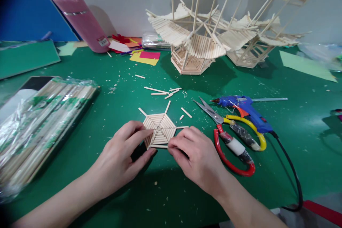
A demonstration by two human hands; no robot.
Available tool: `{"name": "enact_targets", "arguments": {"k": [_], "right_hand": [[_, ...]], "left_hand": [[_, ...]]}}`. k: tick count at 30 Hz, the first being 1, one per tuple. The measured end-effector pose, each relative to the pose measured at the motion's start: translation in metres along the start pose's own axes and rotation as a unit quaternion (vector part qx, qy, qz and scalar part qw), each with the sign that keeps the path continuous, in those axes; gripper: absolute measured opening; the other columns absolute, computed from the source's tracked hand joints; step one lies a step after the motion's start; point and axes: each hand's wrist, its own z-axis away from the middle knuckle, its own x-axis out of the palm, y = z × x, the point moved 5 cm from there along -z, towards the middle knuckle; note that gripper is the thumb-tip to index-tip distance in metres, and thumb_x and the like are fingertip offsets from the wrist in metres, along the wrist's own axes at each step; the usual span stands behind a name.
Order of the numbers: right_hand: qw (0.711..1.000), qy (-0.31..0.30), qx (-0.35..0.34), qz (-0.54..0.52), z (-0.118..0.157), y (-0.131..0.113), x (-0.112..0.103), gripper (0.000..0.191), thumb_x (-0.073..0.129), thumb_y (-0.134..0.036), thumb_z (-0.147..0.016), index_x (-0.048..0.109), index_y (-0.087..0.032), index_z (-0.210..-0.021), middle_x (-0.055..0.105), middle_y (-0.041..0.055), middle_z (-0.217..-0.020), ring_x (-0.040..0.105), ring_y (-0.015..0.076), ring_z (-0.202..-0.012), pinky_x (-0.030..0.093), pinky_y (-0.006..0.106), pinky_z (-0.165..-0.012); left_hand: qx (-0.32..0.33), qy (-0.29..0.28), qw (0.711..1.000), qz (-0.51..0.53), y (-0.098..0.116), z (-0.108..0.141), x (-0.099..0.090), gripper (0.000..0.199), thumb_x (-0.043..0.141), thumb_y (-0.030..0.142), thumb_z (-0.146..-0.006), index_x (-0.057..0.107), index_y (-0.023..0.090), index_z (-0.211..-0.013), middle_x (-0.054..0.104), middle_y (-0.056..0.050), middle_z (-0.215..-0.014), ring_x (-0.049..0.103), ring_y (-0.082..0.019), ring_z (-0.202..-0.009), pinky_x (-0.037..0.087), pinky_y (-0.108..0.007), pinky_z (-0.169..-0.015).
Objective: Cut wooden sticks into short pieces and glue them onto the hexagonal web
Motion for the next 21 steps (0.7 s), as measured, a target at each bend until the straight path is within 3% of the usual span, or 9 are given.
{"name": "enact_targets", "arguments": {"k": [16, 21], "right_hand": [[1.000, -0.011, 0.011, -0.008, -0.0011, 0.0010, 0.0004, 0.012, 0.050, -0.017, -0.084, 0.061, -0.021, -0.084, 0.059, 0.0015, -0.082, 0.050, 0.0152, -0.077, 0.040, 0.029, -0.069], [1.000, 0.011, 0.024, -0.016, 0.0001, 0.0037, -0.0034, 0.004, 0.053, -0.018, -0.081, 0.057, -0.019, -0.083, 0.059, 0.0013, -0.081, 0.051, 0.0150, -0.077, 0.041, 0.028, -0.069]], "left_hand": [[0.013, 0.014, 1.000, -0.007, -0.0018, -0.0002, 0.0019, 0.017, 0.047, 0.023, -0.083, 0.050, 0.016, -0.098, 0.046, -0.007, -0.095, 0.048, -0.020, -0.085, 0.046, -0.037, -0.071], [0.009, 0.005, 1.000, -0.012, -0.0016, -0.0008, 0.0019, 0.017, 0.046, 0.025, -0.083, 0.050, 0.017, -0.099, 0.046, -0.008, -0.096, 0.048, -0.020, -0.085, 0.046, -0.037, -0.071]]}}
